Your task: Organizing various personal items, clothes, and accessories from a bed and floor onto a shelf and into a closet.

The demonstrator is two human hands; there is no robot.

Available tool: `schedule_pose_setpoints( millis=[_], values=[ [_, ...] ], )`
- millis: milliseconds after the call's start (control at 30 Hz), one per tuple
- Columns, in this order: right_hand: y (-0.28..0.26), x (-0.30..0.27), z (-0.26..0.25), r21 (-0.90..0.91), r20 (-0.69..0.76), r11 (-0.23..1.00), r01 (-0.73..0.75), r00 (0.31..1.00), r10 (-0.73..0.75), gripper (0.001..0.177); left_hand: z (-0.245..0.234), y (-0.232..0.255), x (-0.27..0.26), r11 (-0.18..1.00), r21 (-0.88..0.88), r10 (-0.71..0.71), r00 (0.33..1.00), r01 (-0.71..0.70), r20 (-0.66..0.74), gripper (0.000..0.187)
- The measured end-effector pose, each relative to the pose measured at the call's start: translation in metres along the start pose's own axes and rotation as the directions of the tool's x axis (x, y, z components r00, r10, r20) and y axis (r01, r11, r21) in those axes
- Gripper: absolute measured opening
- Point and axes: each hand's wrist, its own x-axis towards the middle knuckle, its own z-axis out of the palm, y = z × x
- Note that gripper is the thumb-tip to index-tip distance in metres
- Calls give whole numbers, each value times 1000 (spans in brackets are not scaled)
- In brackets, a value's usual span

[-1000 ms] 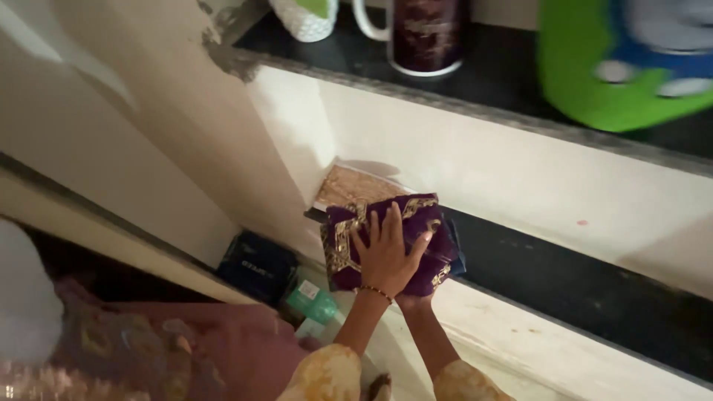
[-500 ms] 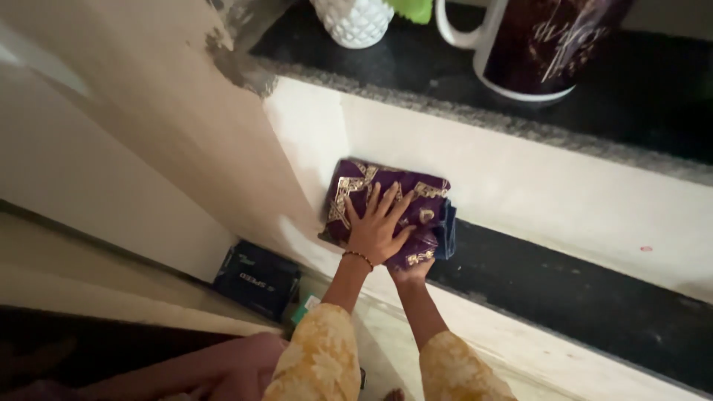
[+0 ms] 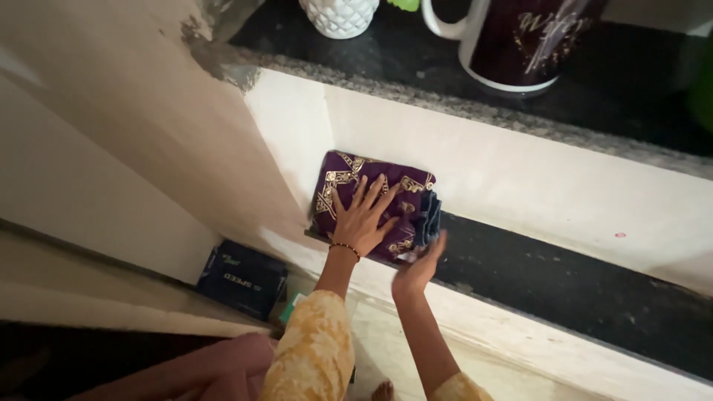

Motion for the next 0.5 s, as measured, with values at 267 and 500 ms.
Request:
schedule_pose_setpoints(
  millis=[267, 500],
  values=[
    [-26, 21, 48, -779, 599, -127, 614, 667, -442, 60, 23, -11, -1, 997, 71, 44, 995, -38, -88, 56],
    [-15, 35, 45, -712, 655, -446, 542, 742, -143, 61, 14, -16, -15, 981, 70, -137, 907, 179, -399, 53]
  ],
)
